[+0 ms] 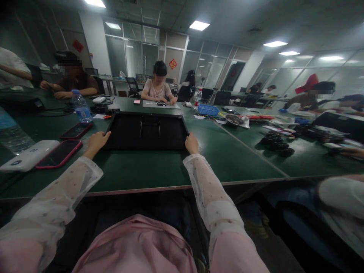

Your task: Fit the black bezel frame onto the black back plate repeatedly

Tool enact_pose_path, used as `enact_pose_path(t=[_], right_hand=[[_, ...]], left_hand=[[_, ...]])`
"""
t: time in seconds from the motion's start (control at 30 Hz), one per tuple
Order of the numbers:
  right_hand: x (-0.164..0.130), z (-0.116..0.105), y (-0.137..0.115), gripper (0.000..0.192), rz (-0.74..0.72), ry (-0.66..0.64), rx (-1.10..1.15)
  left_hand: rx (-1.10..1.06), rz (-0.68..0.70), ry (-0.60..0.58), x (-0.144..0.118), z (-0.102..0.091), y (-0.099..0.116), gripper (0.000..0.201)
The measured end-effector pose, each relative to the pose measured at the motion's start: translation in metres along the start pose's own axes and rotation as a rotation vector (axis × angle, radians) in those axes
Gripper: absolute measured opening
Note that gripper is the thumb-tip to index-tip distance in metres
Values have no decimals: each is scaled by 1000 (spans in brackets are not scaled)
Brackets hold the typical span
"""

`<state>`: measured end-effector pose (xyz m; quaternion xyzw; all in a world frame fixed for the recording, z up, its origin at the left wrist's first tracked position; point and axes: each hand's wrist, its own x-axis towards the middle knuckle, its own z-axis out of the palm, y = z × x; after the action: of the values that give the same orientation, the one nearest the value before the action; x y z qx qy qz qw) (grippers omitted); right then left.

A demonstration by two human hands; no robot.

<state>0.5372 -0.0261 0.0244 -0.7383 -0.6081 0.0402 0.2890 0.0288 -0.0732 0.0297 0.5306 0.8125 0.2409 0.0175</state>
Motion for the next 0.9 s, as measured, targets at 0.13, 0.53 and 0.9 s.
enact_pose_path(t=[0.13, 0.53, 0.9], right_hand=[[-3, 1, -5, 46, -21, 32, 12], [-33, 20, -64, 49, -289, 261, 64], [-58, 66, -123, 50, -528, 64, 91]], left_hand=[[-22, -18, 6, -2, -3, 1, 64], [-78, 355, 282, -39, -2, 52, 54], [-44, 692, 12, -63, 46, 118, 51]])
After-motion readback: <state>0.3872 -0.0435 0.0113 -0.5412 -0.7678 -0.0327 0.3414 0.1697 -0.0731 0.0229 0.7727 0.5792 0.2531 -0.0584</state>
